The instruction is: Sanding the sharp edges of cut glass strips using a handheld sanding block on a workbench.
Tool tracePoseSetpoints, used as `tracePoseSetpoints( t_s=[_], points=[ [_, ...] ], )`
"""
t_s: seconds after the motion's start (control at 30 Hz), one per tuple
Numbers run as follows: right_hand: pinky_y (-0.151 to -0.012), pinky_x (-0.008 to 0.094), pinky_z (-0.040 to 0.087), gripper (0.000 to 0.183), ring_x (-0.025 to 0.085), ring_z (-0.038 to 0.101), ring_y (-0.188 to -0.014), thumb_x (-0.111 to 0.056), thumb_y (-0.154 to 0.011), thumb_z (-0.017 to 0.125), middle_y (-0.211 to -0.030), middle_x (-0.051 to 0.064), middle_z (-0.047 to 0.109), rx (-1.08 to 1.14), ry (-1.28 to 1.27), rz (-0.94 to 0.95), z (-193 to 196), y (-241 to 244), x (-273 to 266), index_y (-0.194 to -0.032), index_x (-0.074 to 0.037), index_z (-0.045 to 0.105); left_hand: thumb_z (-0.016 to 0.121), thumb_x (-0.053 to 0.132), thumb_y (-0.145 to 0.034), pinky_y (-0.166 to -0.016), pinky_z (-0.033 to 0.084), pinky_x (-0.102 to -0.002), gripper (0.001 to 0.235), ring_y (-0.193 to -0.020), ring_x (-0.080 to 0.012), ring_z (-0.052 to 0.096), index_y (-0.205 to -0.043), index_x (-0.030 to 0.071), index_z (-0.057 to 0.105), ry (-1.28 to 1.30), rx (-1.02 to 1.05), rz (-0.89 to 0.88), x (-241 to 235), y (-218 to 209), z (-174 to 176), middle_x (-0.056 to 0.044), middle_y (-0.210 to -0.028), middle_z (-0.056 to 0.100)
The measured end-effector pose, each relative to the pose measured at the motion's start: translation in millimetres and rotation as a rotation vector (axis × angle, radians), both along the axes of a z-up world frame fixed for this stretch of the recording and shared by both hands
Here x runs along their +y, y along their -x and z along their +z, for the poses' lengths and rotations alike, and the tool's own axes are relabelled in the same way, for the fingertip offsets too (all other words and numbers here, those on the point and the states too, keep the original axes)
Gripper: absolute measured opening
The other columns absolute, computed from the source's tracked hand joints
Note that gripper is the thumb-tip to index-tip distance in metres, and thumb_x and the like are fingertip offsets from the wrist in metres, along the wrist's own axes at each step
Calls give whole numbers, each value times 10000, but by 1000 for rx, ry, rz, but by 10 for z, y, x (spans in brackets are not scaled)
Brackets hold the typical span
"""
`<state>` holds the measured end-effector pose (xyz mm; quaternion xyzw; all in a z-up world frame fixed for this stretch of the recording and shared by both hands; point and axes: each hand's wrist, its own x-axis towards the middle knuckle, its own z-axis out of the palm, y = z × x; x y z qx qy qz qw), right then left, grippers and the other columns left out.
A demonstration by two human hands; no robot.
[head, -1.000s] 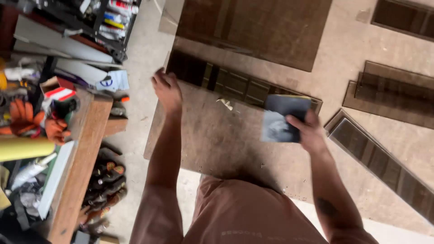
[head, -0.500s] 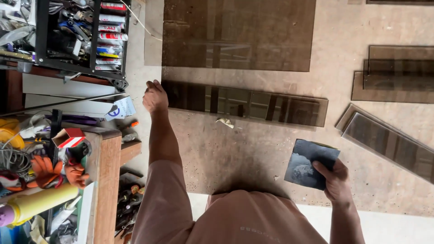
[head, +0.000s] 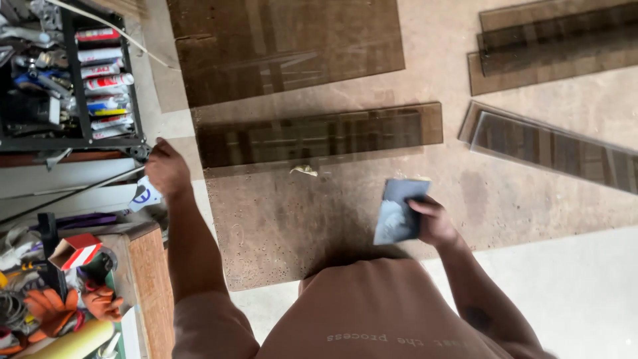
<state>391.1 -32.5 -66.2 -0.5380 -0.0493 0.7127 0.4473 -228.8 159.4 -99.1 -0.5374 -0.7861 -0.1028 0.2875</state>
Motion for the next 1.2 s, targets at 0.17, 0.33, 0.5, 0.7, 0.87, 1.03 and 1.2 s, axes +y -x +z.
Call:
tracePoseSetpoints(
  t_s=[0.17, 0.33, 0.5, 0.7, 0.87, 1.03, 1.2],
  points=[
    [-983, 626, 477, 605, 446, 671, -1090, -238, -855, 709, -1185, 244, 677, 272, 8, -98, 77, 776, 481, -1380, 25, 565, 496, 246, -1126, -471, 545, -482, 408, -564, -373, 696, -829, 45, 690, 224, 12, -135, -215, -149, 984, -155, -694, 667],
    [-1100, 521, 454, 461, 304, 640, -1220, -282, -944, 645, -1287, 107, 693, 655, -157, -147, 478, 1196, 799, -1351, -68, 615, 388, 158, -1093, -388, 433, -440, 339, -573, -434, 689, -971, 53, 687, 326, -206, -81, -464, -211, 1342, -216, -856, 758],
    [-1049, 515, 503, 398, 305, 649, -1201, -290, -877, 697, -1237, 90, 707, 538, -87, -247, 671, 1197, 782, -1232, -109, 676, 495, 275, -1133, -581, 229, -498, 463, -628, -271, 312, -770, 2, 401, -100, -793, -56, -893, -742, 2012, -135, -633, 366],
    [-970, 459, 540, 332, 276, 693, -1044, -274, -841, 712, -1111, 50, 734, 459, 13, -309, 774, 851, 421, -1139, -129, 706, 599, 188, -1020, -594, 224, -433, 377, -698, -194, 298, -800, 1, 355, -141, -917, -185, -1392, -1241, 2457, -68, -690, 316],
    [-938, 461, 549, 329, 272, 702, -1029, -278, -840, 722, -1114, 57, 741, 435, -1, -305, 758, 521, 101, -1132, -128, 709, 519, 180, -982, -529, 492, -351, 263, -584, -162, 410, -827, -7, 418, -135, -1002, -299, -1676, -1553, 2539, -55, -663, 407],
    [-992, 475, 529, 432, 278, 672, -1113, -284, -823, 734, -1193, 63, 714, 418, -53, -319, 685, 171, 38, -1217, -116, 676, 479, 119, -1072, -600, 396, -307, 183, -595, -150, 452, -915, 56, 409, 41, -1190, -484, -1847, -1676, 2396, -54, -667, 504],
    [-1000, 475, 516, 503, 300, 662, -1140, -298, -805, 753, -1211, 83, 709, 480, -36, -188, 671, -18, -15, -1259, -103, 660, 418, 57, -1131, -330, 400, -257, 131, -634, -300, 727, -1003, 78, 398, 205, -1642, -390, -2166, -1688, 2349, -225, -901, 706]
  ],
)
